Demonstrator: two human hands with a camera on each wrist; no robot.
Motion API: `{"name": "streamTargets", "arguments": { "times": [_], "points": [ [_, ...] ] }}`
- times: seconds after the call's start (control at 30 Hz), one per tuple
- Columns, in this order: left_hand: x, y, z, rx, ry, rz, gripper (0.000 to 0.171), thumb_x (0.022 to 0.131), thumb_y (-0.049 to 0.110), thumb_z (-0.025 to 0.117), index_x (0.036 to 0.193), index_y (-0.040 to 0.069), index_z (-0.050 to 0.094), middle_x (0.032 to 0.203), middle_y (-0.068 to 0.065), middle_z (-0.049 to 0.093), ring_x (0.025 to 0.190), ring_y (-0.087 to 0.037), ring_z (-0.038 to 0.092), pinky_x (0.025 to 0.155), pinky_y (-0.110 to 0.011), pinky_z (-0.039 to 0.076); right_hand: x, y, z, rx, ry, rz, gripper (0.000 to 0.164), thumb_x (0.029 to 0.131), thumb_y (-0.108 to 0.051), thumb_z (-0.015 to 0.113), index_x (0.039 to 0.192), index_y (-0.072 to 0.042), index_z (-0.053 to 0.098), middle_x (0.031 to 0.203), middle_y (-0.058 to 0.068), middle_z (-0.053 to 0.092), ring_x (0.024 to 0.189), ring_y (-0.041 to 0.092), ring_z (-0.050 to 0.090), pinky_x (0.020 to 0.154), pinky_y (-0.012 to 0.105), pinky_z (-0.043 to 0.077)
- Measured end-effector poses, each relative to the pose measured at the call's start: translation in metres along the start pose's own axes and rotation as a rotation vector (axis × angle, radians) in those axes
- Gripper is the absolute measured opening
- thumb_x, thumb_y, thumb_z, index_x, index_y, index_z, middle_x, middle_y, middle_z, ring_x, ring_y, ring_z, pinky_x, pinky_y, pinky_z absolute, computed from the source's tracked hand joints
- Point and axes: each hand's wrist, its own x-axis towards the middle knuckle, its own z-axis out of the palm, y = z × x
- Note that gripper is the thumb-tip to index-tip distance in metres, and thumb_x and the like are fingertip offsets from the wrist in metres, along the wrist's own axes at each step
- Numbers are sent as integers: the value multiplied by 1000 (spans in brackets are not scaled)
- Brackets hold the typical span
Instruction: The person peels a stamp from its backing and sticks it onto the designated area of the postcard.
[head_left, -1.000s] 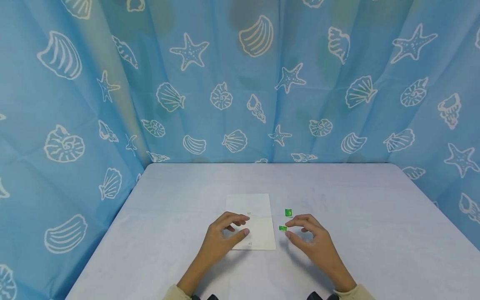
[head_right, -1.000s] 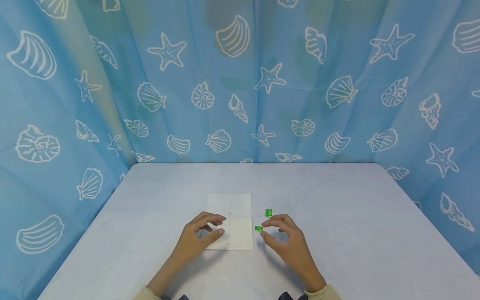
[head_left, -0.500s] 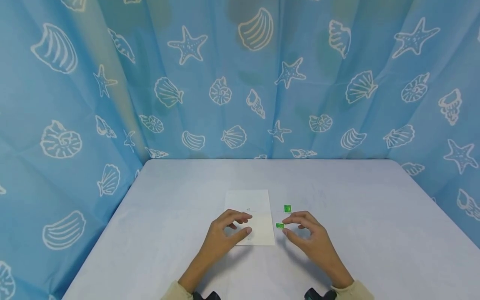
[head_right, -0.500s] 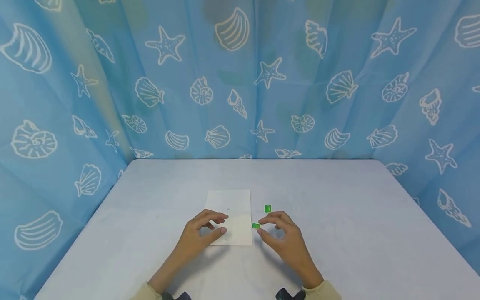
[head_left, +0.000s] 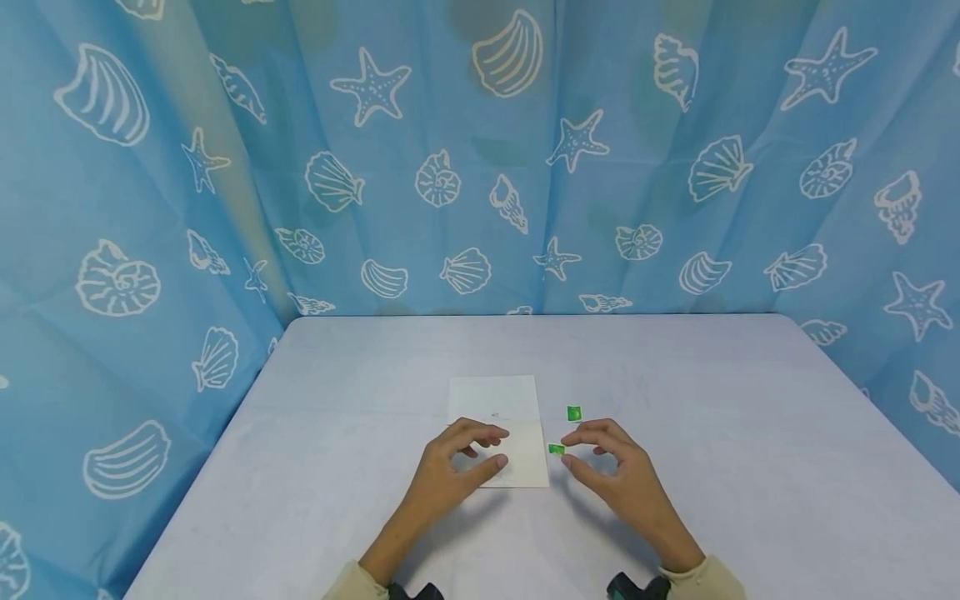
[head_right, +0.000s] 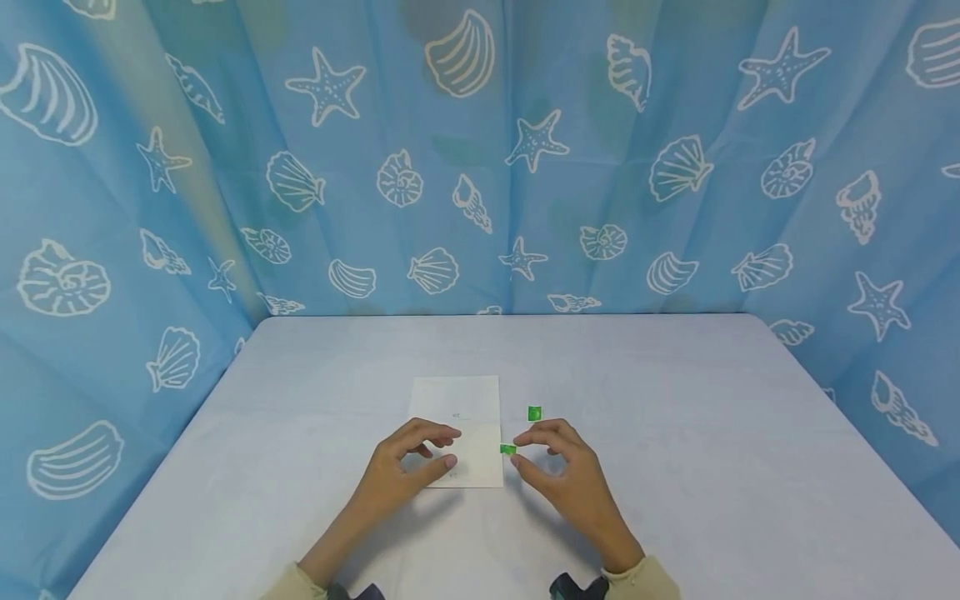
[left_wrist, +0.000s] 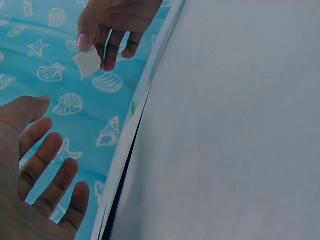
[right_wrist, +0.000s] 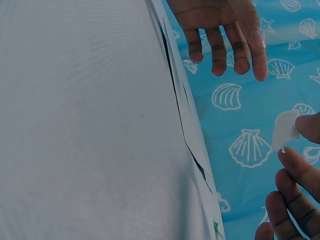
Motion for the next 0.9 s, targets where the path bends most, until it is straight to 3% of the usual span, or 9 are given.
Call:
{"name": "streamTargets", "arguments": {
  "times": [0.27, 0.63, 0.9],
  "points": [
    [1, -24, 5, 31, -11, 14, 29, 91, 24, 77, 119, 24, 71, 114, 11, 65, 105, -17, 62, 84, -43, 54, 0, 0, 1, 12, -4, -3, 23, 85, -18, 82, 106, -15, 75, 115, -9, 60, 115, 13, 53, 88, 46, 48],
    [0, -25, 7, 48, -25, 49, 29, 92, 24, 75, 121, 25, 70, 114, 12, 64, 104, -15, 62, 83, -39, 55, -1, 0, 4, 40, -17, -12, 21, 85, -20, 82, 105, -18, 75, 116, -10, 60, 115, 12, 53, 88, 46, 48],
    [1, -18, 11, 27, -29, 7, 29, 90, 16, 77, 119, 18, 72, 113, 5, 65, 104, -25, 63, 84, -47, 54, -2, -1, 4, 42, -28, -26, 21, 87, -20, 81, 106, -16, 75, 115, -12, 60, 114, 11, 53, 88, 44, 48]
  ]
}}
